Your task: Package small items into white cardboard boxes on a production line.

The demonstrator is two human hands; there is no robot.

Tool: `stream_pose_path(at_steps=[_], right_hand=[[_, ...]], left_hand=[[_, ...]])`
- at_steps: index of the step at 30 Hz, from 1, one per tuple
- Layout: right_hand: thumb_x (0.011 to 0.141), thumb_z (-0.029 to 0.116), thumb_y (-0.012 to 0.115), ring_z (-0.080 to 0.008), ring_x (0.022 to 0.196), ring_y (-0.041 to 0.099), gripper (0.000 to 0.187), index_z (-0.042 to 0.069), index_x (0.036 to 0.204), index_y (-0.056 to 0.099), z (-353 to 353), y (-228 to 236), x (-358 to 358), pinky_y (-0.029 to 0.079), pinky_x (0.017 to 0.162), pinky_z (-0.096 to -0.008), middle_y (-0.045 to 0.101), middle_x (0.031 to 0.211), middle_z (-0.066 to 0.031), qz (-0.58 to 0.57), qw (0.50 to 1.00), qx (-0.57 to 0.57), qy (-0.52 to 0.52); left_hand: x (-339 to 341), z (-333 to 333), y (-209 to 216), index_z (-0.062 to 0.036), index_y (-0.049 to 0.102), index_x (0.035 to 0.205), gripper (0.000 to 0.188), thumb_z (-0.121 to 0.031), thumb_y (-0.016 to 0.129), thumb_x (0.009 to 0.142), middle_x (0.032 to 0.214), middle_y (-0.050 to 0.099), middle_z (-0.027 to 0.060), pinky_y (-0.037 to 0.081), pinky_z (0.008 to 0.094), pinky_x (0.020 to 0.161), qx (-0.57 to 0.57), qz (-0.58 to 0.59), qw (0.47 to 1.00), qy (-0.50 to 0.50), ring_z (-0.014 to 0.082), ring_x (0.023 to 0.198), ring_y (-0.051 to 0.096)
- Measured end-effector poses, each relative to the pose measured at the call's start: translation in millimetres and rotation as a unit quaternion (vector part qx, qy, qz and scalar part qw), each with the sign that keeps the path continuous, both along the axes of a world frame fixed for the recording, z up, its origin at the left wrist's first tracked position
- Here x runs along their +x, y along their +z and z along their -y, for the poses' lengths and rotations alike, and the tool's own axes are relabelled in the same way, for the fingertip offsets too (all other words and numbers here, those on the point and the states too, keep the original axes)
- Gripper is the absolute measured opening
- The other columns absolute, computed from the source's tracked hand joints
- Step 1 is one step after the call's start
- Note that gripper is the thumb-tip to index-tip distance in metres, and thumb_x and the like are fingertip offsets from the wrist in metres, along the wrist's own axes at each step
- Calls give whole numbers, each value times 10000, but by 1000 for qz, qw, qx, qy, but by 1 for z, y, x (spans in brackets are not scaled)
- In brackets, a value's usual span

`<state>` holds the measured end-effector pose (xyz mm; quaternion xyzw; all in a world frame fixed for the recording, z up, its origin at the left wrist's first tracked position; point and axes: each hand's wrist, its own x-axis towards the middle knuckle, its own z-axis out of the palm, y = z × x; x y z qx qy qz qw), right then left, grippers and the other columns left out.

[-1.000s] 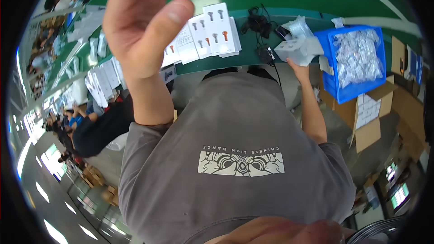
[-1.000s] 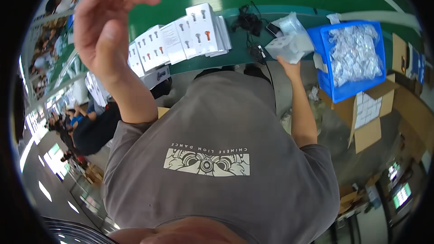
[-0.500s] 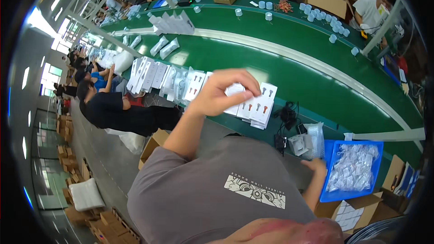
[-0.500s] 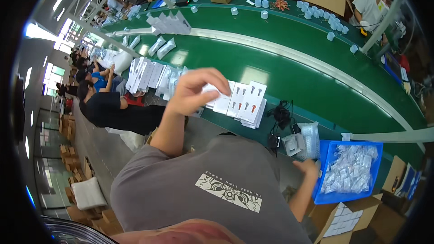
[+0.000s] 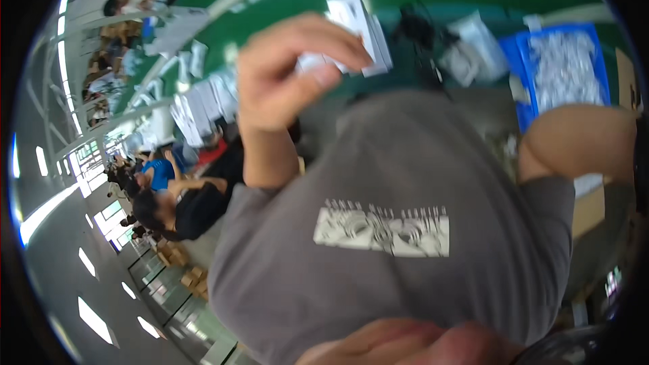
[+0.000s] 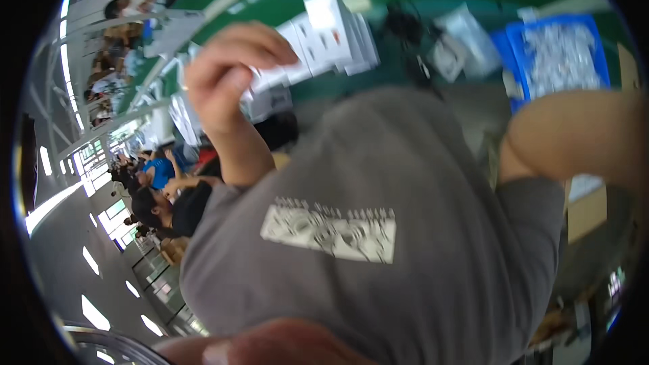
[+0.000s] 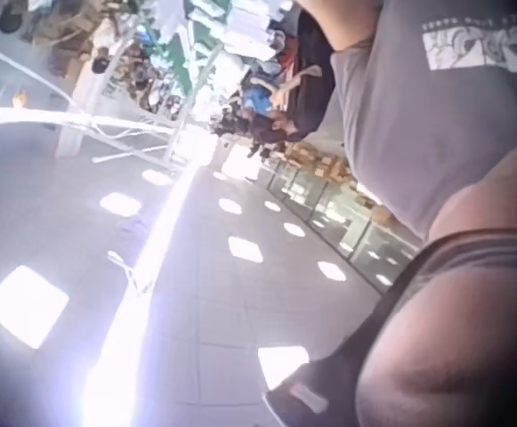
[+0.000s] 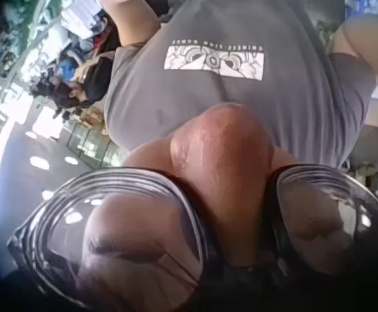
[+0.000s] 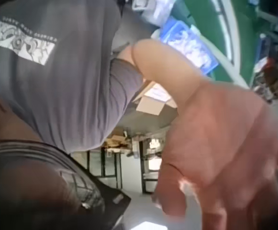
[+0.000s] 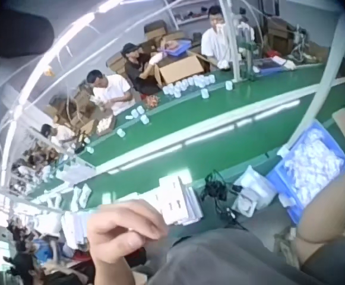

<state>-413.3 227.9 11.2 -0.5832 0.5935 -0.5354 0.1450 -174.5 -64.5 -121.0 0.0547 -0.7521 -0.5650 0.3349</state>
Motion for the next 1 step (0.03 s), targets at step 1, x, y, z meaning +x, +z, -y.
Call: stream_pose_path(at_steps=[1], right_hand=[[830, 326, 718, -375, 1240, 533, 724, 131, 1475, 452, -44, -1, -24, 418, 1045, -516, 532, 1424, -154, 8, 999, 28, 40]], left_hand=[[11, -21, -4, 92, 683, 944, 199, -82, 593, 915, 955, 688, 240, 537, 378, 759, 7, -21, 999, 44, 290, 839, 667]])
